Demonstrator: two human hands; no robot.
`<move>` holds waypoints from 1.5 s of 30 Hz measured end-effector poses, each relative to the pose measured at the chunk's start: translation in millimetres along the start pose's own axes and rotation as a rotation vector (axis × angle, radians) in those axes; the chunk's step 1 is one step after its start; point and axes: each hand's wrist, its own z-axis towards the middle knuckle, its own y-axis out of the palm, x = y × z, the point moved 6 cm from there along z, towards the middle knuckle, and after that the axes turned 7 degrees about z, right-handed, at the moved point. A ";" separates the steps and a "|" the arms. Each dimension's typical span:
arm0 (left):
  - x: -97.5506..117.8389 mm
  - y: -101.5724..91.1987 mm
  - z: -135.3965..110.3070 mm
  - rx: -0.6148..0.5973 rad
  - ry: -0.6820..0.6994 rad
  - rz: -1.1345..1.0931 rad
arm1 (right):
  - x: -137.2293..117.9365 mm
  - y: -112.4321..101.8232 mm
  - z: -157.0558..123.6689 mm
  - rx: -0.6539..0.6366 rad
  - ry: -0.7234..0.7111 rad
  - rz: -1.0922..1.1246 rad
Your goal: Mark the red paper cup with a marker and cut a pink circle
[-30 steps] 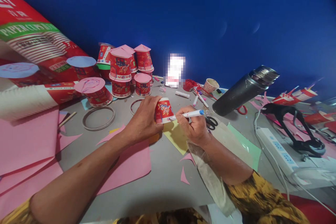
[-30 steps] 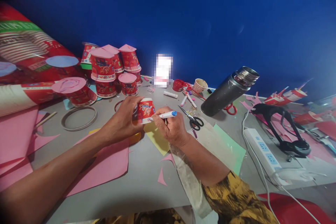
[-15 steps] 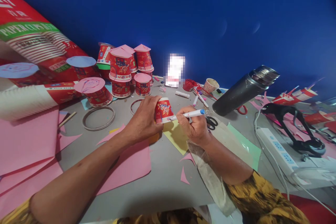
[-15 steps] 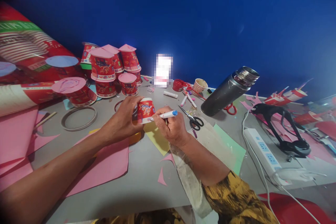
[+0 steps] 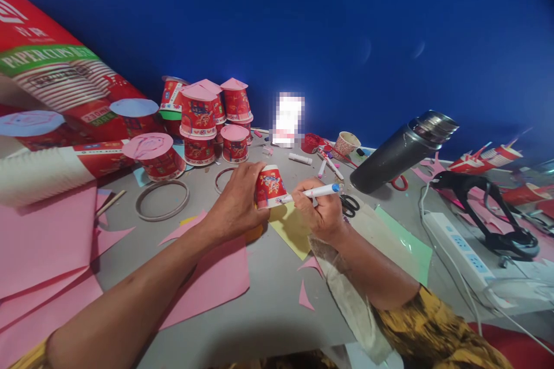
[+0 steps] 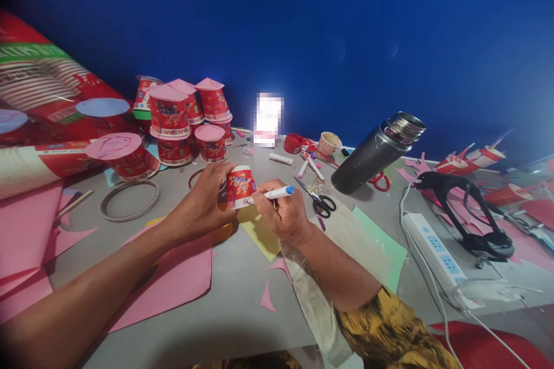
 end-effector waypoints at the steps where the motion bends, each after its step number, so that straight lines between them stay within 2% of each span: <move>1: 0.1 -0.2 -0.1 -0.002 -0.001 -0.001 | -0.1 0.2 -0.1 -0.002 0.003 0.006; 26: 1.2 0.2 0.2 0.006 -0.009 0.003 | 1.3 0.3 -1.4 -0.007 0.017 0.006; 45: 2.2 0.8 -0.8 0.000 -0.015 0.009 | -6.0 3.5 -0.9 -0.008 -0.051 -0.008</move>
